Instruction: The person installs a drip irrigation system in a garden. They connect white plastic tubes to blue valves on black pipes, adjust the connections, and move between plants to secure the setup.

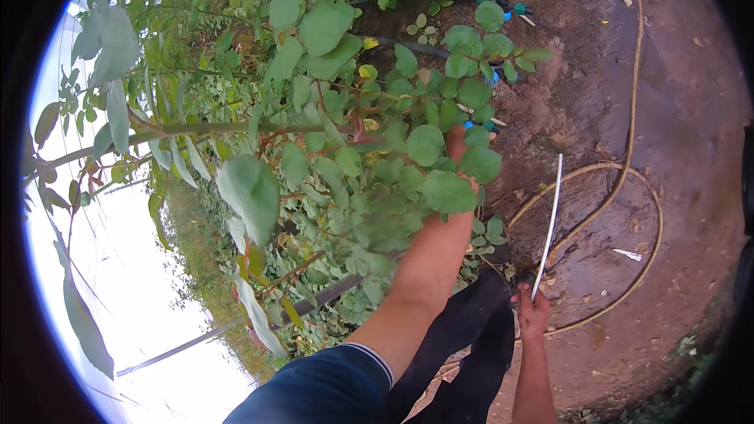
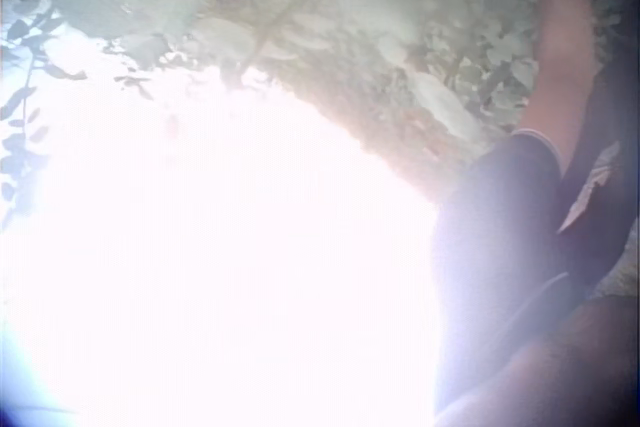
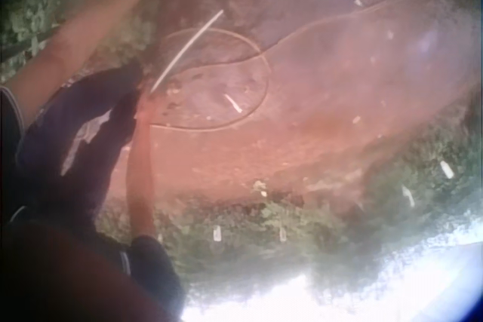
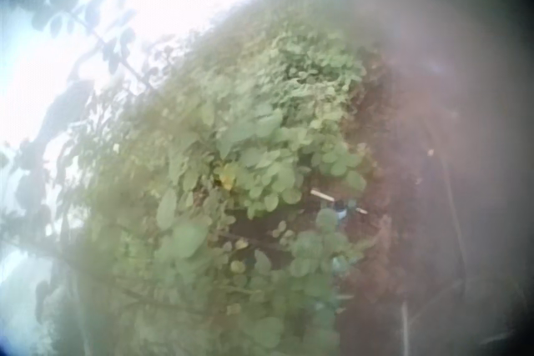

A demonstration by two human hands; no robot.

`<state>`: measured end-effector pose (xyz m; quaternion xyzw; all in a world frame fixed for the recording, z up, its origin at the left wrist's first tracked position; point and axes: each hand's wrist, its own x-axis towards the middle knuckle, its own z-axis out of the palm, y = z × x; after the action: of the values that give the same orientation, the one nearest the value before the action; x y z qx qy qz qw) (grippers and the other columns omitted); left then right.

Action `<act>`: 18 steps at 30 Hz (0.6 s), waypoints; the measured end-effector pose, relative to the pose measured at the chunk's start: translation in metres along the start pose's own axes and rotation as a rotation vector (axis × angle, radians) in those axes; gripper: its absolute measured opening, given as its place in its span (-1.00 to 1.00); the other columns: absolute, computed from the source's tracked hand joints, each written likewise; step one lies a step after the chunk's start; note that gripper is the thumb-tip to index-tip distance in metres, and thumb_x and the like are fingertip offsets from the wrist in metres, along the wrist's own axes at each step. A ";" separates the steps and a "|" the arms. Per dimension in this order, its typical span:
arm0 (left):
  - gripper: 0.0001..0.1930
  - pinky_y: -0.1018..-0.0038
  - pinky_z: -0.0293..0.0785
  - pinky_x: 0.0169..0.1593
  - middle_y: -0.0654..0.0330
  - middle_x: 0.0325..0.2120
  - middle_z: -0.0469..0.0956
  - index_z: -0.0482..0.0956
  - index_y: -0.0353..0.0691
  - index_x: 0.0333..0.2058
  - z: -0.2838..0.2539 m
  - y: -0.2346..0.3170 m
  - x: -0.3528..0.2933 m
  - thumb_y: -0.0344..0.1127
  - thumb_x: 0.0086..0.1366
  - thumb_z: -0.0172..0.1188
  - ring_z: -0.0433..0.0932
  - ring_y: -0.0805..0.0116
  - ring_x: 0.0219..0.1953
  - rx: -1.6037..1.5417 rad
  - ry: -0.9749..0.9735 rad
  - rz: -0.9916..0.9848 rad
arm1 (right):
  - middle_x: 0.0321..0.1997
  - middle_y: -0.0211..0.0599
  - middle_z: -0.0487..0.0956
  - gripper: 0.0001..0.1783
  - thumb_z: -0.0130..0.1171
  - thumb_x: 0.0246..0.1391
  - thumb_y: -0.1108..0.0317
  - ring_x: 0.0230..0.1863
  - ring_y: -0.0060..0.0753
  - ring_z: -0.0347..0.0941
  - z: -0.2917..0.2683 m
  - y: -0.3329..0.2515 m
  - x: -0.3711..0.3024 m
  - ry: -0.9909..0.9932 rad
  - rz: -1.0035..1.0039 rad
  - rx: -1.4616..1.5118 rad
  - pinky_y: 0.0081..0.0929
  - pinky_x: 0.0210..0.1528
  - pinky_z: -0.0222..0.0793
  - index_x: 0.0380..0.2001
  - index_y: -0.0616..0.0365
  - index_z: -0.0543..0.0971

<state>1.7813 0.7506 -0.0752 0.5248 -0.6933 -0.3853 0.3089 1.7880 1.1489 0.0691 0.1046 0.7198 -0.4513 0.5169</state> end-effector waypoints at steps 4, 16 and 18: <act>-0.79 0.46 0.34 -0.38 0.21 -0.41 0.46 0.44 -0.21 -0.22 0.001 0.041 -0.016 -0.19 0.30 0.06 0.45 0.37 -0.42 -0.083 0.010 -0.116 | -0.72 -0.54 0.41 -0.66 0.09 0.24 0.17 -0.74 -0.79 0.08 -0.008 -0.007 -0.019 0.036 -0.019 0.033 -0.66 -0.66 -0.03 -0.39 0.28 0.58; -0.54 0.33 0.39 -0.03 0.02 -0.21 0.60 0.52 -0.26 -0.05 -0.037 0.187 -0.158 0.03 0.36 -0.02 0.55 0.17 -0.10 -0.172 -0.133 -0.337 | -0.63 -0.41 0.51 -0.81 0.08 0.24 0.25 -0.75 -0.71 0.18 -0.042 -0.031 -0.064 0.046 -0.098 0.003 -0.67 -0.68 0.01 -0.25 0.16 0.49; -0.79 0.69 0.37 -0.29 0.26 -0.32 0.51 0.49 -0.42 -0.10 -0.070 0.212 -0.214 -0.45 0.33 0.07 0.41 0.60 -0.30 -0.271 -0.458 -0.500 | -0.64 -0.40 0.51 -0.76 0.09 0.24 0.17 -0.82 -0.75 0.08 -0.056 -0.040 -0.078 0.045 -0.127 0.019 -0.66 -0.80 -0.11 -0.22 0.13 0.48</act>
<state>1.7915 0.9751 0.1378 0.5325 -0.5374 -0.6449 0.1087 1.7617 1.1932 0.1598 0.0738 0.7323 -0.4874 0.4699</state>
